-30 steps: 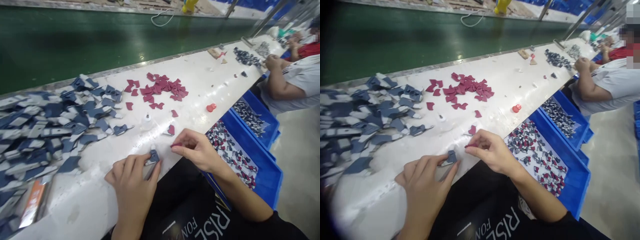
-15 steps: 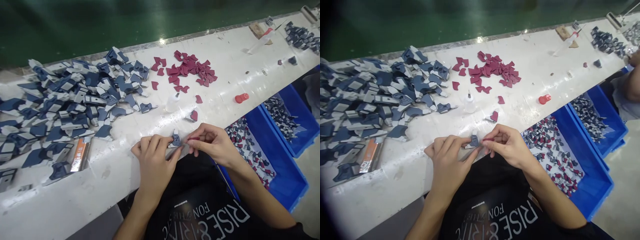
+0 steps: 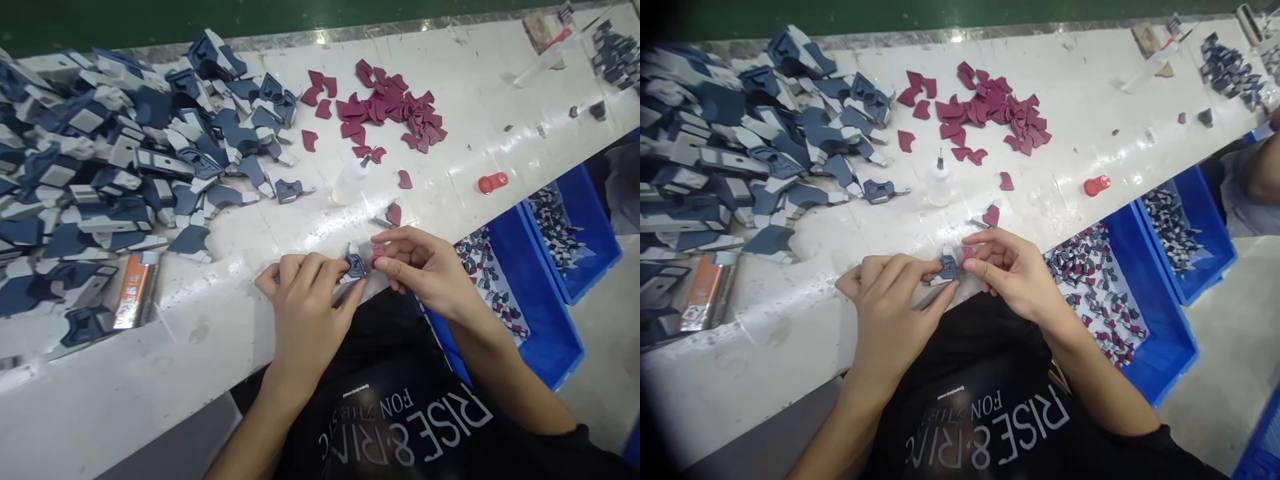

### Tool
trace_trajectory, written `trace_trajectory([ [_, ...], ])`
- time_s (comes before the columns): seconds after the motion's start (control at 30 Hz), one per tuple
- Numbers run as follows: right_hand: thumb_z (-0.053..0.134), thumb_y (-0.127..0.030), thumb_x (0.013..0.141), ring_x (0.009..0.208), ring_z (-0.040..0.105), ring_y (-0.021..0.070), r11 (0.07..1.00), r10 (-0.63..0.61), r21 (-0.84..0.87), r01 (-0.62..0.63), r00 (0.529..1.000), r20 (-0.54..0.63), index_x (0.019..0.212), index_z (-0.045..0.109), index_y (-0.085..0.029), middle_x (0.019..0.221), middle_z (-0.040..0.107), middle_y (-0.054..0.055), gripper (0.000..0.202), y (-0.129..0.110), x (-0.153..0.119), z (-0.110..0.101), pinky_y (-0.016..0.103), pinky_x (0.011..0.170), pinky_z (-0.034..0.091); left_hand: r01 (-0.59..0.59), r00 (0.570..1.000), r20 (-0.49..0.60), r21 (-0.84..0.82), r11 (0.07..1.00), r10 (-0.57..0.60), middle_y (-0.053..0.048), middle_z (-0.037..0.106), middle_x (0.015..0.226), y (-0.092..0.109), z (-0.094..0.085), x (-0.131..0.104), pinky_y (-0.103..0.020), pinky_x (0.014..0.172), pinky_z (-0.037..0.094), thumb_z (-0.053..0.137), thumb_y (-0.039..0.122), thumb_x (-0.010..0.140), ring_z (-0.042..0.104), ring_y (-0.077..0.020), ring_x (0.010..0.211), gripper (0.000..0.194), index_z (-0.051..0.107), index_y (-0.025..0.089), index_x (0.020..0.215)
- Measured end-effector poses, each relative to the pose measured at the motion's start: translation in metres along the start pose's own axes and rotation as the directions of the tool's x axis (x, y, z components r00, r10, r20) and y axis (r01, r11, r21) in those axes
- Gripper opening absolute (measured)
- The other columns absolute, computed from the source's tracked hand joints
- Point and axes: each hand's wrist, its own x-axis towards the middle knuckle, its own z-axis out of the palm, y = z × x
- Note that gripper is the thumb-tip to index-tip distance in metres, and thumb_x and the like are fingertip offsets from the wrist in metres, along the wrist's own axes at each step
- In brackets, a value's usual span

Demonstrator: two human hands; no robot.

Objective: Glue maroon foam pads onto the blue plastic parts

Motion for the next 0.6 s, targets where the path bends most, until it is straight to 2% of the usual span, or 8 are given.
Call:
trace_trajectory([
  [0.2,0.093,-0.038,0.087,0.053,0.067,0.0132,0.998,0.031,0.055,-0.033,0.999,0.035,0.104,0.082,-0.017,0.070,0.076,0.001,0.030,0.001,0.004,0.009,0.023,0.045,0.056,-0.008,1.000,-0.015,-0.009,1.000,0.008,0.000,0.075,0.086,-0.001,0.002,0.000,-0.046,0.094,0.028,0.077,0.040,0.098,0.060,-0.0253,0.095,0.017,0.071,0.024,0.097],
  [0.33,0.094,-0.039,0.085,0.054,0.066,0.0120,0.999,0.030,-0.015,-0.029,0.999,0.044,0.104,0.081,-0.016,0.076,0.077,0.002,0.032,0.001,0.005,0.010,0.023,0.045,0.055,-0.022,1.000,-0.018,-0.011,1.000,0.021,0.001,0.075,0.087,0.000,0.002,0.000,-0.046,0.094,0.028,0.078,0.039,0.098,0.059,-0.0247,0.095,0.018,0.071,0.023,0.098],
  [0.6,0.090,-0.039,0.091,0.055,0.062,0.0115,0.992,-0.029,-0.123,0.032,0.999,0.023,0.103,0.078,-0.018,0.072,0.070,-0.002,0.027,0.002,0.007,0.017,0.026,0.050,0.052,-0.022,1.000,-0.011,-0.028,0.999,0.022,0.002,0.074,0.087,-0.001,0.002,0.001,-0.046,0.095,0.028,0.078,0.037,0.098,0.058,-0.0242,0.095,0.015,0.071,0.023,0.098],
])
